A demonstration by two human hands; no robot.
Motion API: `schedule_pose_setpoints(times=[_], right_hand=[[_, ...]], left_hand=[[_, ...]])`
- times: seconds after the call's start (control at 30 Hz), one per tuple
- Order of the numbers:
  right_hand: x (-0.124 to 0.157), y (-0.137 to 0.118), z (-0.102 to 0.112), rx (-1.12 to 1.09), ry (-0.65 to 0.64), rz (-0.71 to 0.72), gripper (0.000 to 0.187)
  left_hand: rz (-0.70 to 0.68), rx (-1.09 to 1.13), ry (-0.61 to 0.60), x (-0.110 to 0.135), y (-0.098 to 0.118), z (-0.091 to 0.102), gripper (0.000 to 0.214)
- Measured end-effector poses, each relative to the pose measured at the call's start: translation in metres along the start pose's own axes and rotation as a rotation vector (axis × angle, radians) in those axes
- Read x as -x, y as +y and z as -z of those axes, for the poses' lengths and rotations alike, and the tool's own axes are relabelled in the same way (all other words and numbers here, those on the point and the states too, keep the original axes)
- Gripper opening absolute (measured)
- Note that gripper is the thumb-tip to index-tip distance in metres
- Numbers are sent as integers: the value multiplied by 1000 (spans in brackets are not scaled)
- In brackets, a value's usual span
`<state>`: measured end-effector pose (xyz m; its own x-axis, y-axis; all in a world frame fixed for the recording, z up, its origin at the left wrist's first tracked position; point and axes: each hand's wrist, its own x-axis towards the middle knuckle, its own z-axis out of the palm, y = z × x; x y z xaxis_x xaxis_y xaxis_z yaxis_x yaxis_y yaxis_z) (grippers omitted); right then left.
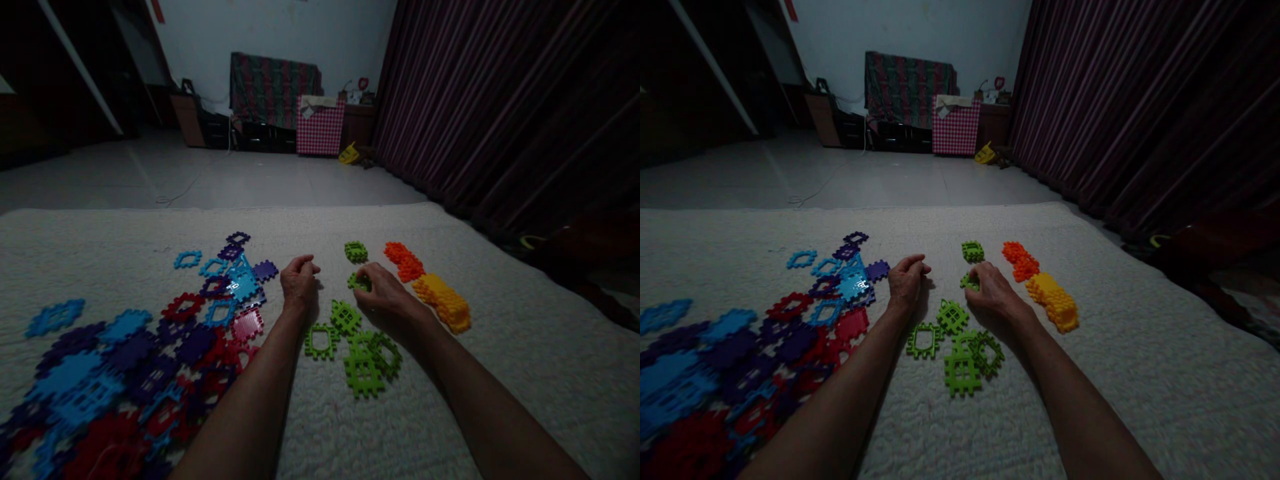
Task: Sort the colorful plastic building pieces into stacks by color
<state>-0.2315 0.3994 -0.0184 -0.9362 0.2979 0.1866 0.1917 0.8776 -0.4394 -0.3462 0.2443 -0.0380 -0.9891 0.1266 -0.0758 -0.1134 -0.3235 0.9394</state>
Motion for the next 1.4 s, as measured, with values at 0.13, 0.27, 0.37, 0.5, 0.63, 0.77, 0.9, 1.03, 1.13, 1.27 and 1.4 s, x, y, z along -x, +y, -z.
schedule_pose_setpoints(times=[0.13,0.27,0.37,0.5,0.63,0.77,0.9,1.03,1.13,1.27,1.4], right_hand=[[-3,-2,-3,-13,57,21,24],[-38,-4,-1,-1,193,-46,29],[-69,-2,-3,17,341,-117,35],[-92,7,-12,76,385,-156,35],[-96,16,-21,133,371,-166,36],[-99,24,-27,145,385,-153,35],[-97,26,-29,81,548,-85,40],[-77,15,-22,-33,577,14,32],[-51,2,-12,-134,325,33,23],[-14,-18,1,-179,-142,17,25],[13,-37,10,-102,-287,31,49]], left_hand=[[-13,-6,-14,-3,-5,1,38],[-46,-31,-12,-5,-8,2,36],[-56,-36,-15,-6,-8,3,34],[-46,-38,2,-6,-8,2,34],[-15,-18,-8,-2,-4,0,36],[2,13,-9,2,0,-2,38],[-18,-5,-20,-1,-4,-1,39],[-34,-42,-31,-7,-10,2,38],[-52,-48,-15,-8,-10,2,37],[-59,-49,-17,-6,-8,3,38],[-60,-47,-18,-5,-6,3,37]])
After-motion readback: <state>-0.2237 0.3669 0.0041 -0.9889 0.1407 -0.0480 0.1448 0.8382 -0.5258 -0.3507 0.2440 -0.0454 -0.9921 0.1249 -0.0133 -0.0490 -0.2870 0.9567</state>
